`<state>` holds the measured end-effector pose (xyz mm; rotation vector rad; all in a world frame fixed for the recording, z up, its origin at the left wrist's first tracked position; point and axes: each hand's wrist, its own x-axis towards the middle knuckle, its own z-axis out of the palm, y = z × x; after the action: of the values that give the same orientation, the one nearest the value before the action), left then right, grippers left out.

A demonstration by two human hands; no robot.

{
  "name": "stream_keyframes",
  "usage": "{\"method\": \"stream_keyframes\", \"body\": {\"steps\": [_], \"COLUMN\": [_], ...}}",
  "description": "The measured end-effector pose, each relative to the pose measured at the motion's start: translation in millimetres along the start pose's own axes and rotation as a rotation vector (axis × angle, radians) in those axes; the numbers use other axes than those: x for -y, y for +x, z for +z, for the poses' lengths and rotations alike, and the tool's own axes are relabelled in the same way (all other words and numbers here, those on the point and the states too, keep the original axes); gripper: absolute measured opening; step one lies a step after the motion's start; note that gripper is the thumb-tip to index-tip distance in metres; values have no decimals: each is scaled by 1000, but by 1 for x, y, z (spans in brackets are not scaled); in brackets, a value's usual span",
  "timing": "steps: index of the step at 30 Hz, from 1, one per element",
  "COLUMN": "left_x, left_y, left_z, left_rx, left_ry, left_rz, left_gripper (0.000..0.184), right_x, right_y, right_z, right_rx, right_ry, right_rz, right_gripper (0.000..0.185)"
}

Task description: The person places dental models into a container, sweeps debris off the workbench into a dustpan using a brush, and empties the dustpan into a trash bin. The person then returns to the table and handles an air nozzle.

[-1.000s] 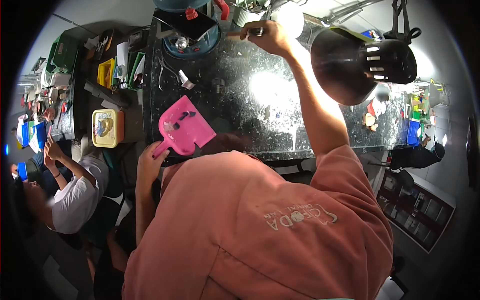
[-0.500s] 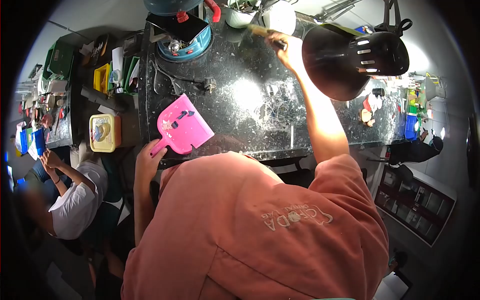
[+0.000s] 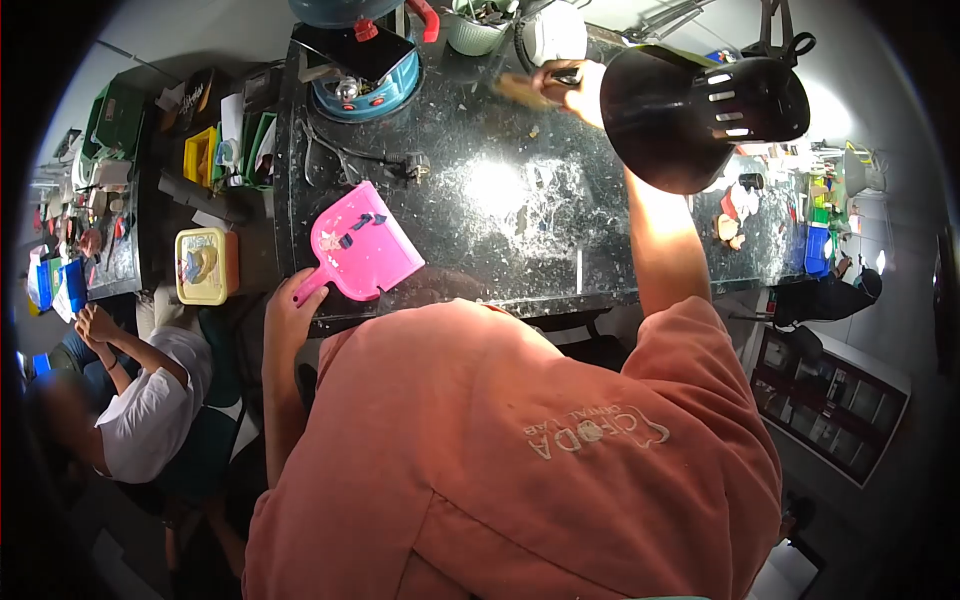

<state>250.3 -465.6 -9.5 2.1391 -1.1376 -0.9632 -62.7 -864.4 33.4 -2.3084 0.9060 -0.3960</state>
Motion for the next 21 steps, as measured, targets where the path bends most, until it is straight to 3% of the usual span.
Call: {"method": "stream_keyframes", "body": {"steps": [2, 3, 6, 7, 8, 10, 12, 13, 14, 15, 18, 21], "left_x": [6, 12, 9, 8, 10, 12, 11, 11, 11, 10, 11, 16], "left_y": [1, 2, 5, 3, 0, 1, -2, -6, -8, -9, -11, -19], "left_z": [5, 9, 10, 10, 10, 12, 14, 14, 13, 11, 9, 7], "left_rx": [-2, 6, 16, 17, 13, 4, 7, 9, 16, 71, 126, 102], "left_ry": [-37, -28, -11, -4, -9, -32, -24, -9, -2, -18, -24, 17], "left_rz": [6, 22, 46, 43, 41, 41, 32, 15, 14, -29, -79, -27], "left_gripper": [38, 39, 39, 39, 39, 40, 41, 42, 42, 42, 43, 43], "right_x": [1, -7, -11, 20, 31, 21, 30, 48, 86, 116, 118, 92], "right_y": [-10, -16, -46, -59, -68, -77, -77, -81, -75, -73, -59, -29], "right_z": [1, 15, 22, 3, -10, -9, -15, -4, -9, -4, 72, 91], "right_rx": [23, 162, 209, 296, 347, 384, 287, 247, 261, 399, 319, 335], "right_ry": [-35, -117, -2, 87, 101, 615, 397, 546, 285, 148, 44, -30], "right_rz": [-9, 191, -120, 84, 62, -21, -286, -241, -397, -270, -408, -475], "right_gripper": [21, 24, 35, 30, 23, 18, 15, 18, 23, 26, 26, 20]}}
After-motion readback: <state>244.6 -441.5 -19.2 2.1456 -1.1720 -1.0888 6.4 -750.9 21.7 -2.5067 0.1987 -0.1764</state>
